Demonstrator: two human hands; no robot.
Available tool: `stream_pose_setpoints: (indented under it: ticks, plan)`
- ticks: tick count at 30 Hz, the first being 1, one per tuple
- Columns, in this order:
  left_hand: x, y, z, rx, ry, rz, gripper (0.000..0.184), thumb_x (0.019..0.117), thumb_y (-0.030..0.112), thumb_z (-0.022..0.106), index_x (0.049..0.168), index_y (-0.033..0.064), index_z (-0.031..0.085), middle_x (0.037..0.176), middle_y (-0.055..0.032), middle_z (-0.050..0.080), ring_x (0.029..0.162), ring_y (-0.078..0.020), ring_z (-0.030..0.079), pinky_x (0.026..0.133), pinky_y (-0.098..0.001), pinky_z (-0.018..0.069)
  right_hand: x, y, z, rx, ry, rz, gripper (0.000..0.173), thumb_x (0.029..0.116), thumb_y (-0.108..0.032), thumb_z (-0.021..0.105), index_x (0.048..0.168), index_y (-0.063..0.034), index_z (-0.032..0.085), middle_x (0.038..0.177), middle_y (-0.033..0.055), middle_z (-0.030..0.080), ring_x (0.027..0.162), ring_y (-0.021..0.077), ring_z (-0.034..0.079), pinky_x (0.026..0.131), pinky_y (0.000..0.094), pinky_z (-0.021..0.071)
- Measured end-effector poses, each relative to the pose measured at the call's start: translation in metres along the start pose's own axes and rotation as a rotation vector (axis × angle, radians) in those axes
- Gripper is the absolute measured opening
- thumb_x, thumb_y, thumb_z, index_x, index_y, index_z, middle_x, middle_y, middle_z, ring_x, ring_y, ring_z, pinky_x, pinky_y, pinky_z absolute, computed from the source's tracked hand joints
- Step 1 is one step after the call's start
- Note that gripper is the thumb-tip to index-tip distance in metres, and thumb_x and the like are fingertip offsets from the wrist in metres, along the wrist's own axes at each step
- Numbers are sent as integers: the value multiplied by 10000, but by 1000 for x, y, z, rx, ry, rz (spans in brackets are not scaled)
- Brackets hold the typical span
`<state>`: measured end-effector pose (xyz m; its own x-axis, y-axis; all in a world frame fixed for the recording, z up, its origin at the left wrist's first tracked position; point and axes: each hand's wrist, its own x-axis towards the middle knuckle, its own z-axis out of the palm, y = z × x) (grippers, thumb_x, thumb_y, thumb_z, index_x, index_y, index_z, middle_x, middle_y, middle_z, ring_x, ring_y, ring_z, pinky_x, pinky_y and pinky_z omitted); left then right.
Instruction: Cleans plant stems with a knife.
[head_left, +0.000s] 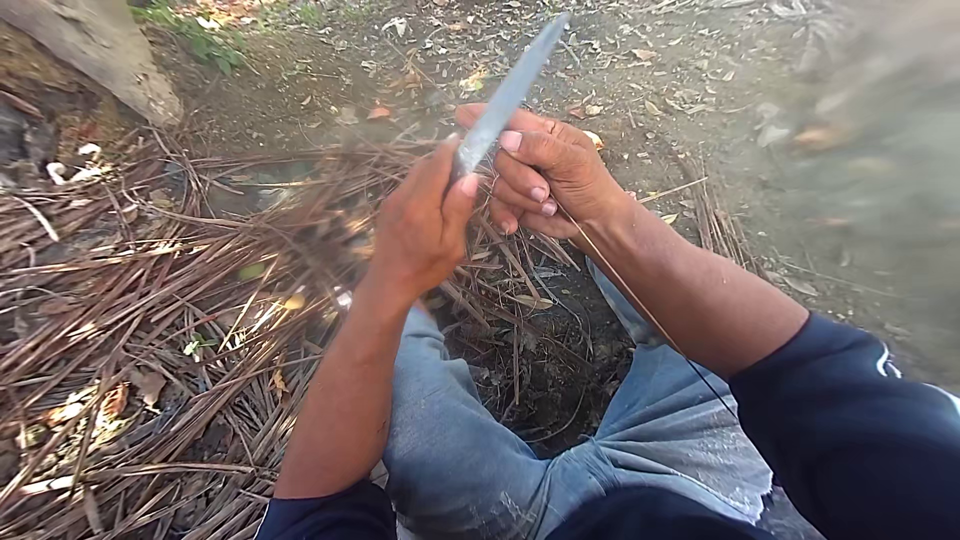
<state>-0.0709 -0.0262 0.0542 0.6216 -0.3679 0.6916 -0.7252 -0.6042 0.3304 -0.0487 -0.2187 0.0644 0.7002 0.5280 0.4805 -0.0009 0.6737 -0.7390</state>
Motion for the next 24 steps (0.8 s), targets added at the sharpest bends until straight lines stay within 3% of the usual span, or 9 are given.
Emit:
stream_pose_setpoints:
  ticks: [4, 8, 11, 13, 16, 19, 24]
  plan:
    - [1, -1, -1, -6, -20, 7, 484, 1094, 278, 357, 1381, -52, 565, 1024, -161, 689, 869, -199, 649, 778, -354, 539, -1, 0, -3, -7, -19, 15, 397, 1033, -29, 368, 1420, 21, 439, 475, -98, 429, 390, 45, 479, 490, 290, 560]
    - [1, -10, -5, -46, 2, -83, 450, 1109, 259, 356, 1369, -39, 571, 866, -103, 631, 658, -131, 558, 609, -299, 493, -2, -2, 0, -47, -23, 50, 454, 1010, -7, 376, 1462, 33, 404, 469, -106, 392, 382, 42, 461, 497, 311, 572]
    - [0, -5, -6, -94, -15, -65, 456, 1100, 253, 356, 1382, -34, 568, 900, -95, 655, 670, -108, 554, 629, -282, 497, -2, -3, -1, -70, -12, 53, 426, 1011, -7, 369, 1433, 27, 416, 471, -106, 401, 383, 39, 459, 495, 307, 572]
    - [0, -11, -7, -157, -19, -145, 461, 1109, 281, 347, 1401, -8, 555, 818, -54, 610, 606, -96, 538, 576, -281, 494, -3, -2, -2, -87, -15, 51, 465, 1012, -8, 376, 1472, 53, 390, 471, -102, 398, 381, 43, 461, 498, 314, 576]
    - [0, -13, -13, -542, -66, -306, 489, 1112, 288, 330, 1503, 14, 437, 826, 22, 589, 528, -38, 513, 474, -192, 483, -3, -2, -6, -152, -1, 64, 455, 1022, -22, 396, 1467, 71, 418, 488, -97, 417, 392, 48, 475, 502, 324, 586]
    - [-3, -14, -13, -1052, -173, -338, 512, 1088, 314, 376, 1527, 52, 352, 815, 29, 598, 520, -57, 523, 462, -190, 493, -5, 2, -11, -197, 22, 101, 347, 1031, -29, 415, 1336, 59, 554, 508, -88, 450, 402, 43, 486, 490, 301, 585]
    - [-1, -16, -12, -1201, -221, -357, 527, 1088, 302, 405, 1559, 76, 334, 819, 16, 591, 522, -65, 521, 456, -188, 486, -6, 6, -16, -267, 13, 145, 286, 1043, -52, 428, 1229, 44, 622, 525, -79, 492, 423, 44, 518, 503, 300, 593]
